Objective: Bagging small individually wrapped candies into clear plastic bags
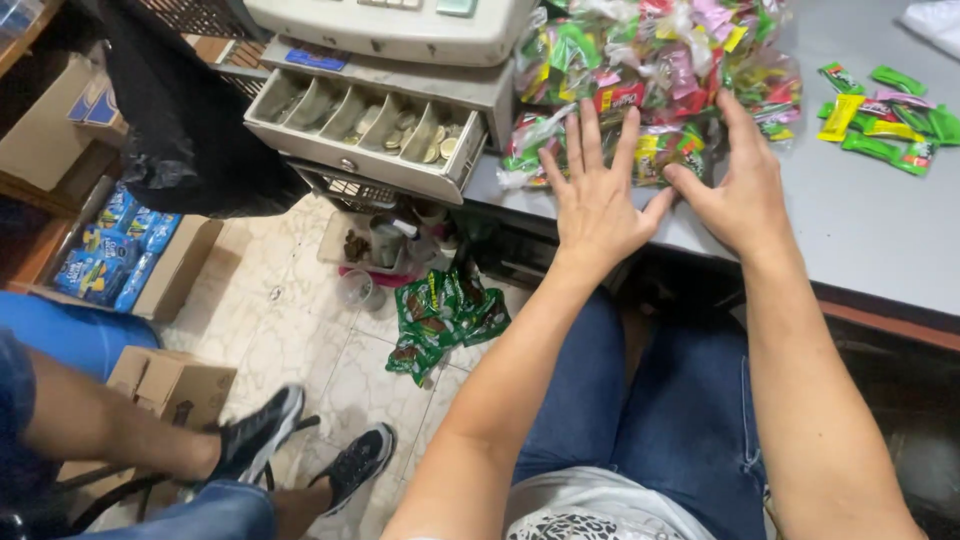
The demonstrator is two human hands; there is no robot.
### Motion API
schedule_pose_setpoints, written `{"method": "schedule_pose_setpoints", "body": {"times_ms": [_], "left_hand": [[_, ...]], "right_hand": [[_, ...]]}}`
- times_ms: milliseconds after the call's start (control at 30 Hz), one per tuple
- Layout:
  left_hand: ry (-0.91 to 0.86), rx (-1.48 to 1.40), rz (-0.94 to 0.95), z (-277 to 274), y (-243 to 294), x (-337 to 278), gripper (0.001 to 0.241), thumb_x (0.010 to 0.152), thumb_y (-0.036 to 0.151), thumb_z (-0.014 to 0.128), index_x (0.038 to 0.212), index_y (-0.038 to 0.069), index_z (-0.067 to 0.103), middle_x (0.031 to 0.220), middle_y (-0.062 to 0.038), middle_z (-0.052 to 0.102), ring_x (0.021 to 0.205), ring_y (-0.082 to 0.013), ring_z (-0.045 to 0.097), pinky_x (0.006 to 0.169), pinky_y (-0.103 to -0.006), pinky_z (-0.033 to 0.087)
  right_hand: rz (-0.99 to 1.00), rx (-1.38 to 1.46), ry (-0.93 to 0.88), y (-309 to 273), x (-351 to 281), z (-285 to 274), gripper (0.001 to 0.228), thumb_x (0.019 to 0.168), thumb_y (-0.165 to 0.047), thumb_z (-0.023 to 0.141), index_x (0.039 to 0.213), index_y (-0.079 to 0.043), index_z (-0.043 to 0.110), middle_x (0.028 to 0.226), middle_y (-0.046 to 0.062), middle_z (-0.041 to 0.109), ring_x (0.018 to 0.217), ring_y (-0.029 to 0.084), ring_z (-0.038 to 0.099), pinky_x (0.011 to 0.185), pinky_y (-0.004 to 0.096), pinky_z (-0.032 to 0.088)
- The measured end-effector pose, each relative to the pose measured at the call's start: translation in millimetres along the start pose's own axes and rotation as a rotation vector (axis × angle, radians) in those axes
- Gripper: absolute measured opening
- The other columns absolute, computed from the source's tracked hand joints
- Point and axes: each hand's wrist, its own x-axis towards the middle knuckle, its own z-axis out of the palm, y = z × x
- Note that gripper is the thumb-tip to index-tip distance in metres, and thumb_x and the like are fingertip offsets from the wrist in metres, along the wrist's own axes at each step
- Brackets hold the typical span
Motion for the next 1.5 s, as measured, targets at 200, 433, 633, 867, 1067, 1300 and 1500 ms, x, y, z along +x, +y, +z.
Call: {"method": "schedule_pose_setpoints", "body": {"times_ms": [200,433,633,867,1067,1300,1500], "left_hand": [[-0.017,-0.044,0.032,-2,1,0,0.117,0.08,0.086,0.069,0.168,0.027,0.019,0.175,-0.021,0.001,0.165,-0.0384,0.004,0.128,-0.0696,0.018],[-0.013,-0.261,0.048,-6,0,4,0.108,0.076,0.063,0.078,0.164,0.022,0.03,0.171,-0.027,0.005,0.159,-0.0452,0.01,0.119,-0.0763,0.011],[-0.008,-0.262,0.063,-9,-1,6,0.107,0.075,0.061,0.081,0.162,0.021,0.033,0.169,-0.029,0.01,0.156,-0.0474,0.017,0.117,-0.0755,0.014],[0.013,-0.223,0.063,-10,-1,5,0.106,0.078,0.067,0.074,0.163,0.019,0.033,0.168,-0.029,0.011,0.155,-0.0476,0.017,0.117,-0.0735,0.015],[0.012,-0.229,0.062,0,-4,5,0.104,0.079,0.069,0.07,0.163,0.02,0.033,0.168,-0.029,0.012,0.155,-0.0467,0.015,0.117,-0.0728,0.008],[0.001,-0.279,0.06,-6,-2,6,0.103,0.079,0.067,0.072,0.163,0.02,0.034,0.168,-0.029,0.011,0.155,-0.048,0.012,0.117,-0.073,0.008],[0.111,-0.265,0.037,-9,-1,1,0.104,0.075,0.063,0.077,0.162,0.021,0.038,0.167,-0.028,0.015,0.155,-0.0475,0.012,0.118,-0.07,0.011]], "right_hand": [[0.018,0.014,0.027,10,-2,3,0.082,0.087,-0.021,0.081,0.153,0.007,0.04,0.153,0.031,0.048,0.14,0.043,0.047,0.117,0.046,0.034],[0.001,0.115,0.053,21,-3,8,0.088,0.083,-0.026,0.084,0.157,-0.004,0.041,0.149,0.033,0.048,0.137,0.052,0.045,0.114,0.058,0.038],[-0.021,0.108,0.168,24,-2,10,0.075,0.088,-0.03,0.081,0.151,-0.005,0.048,0.146,0.024,0.053,0.138,0.044,0.049,0.116,0.052,0.038],[0.1,-0.45,-0.022,83,22,-79,0.074,0.094,-0.061,0.066,0.154,-0.023,0.048,0.16,0.019,0.036,0.148,0.051,0.024,0.107,0.083,0.025],[0.221,-0.425,-0.339,175,13,-93,0.055,0.105,-0.064,0.038,0.149,-0.034,0.054,0.165,0.006,0.041,0.153,0.042,0.027,0.114,0.076,0.021],[0.109,-0.526,-0.333,129,-40,-120,0.053,0.106,-0.059,0.038,0.146,-0.029,0.057,0.159,0.003,0.051,0.151,0.037,0.038,0.116,0.062,0.032],[0.136,-0.483,-0.418,106,-34,-147,0.066,0.101,-0.065,0.042,0.155,-0.028,0.044,0.162,0.013,0.042,0.153,0.044,0.028,0.117,0.076,0.015]]}}
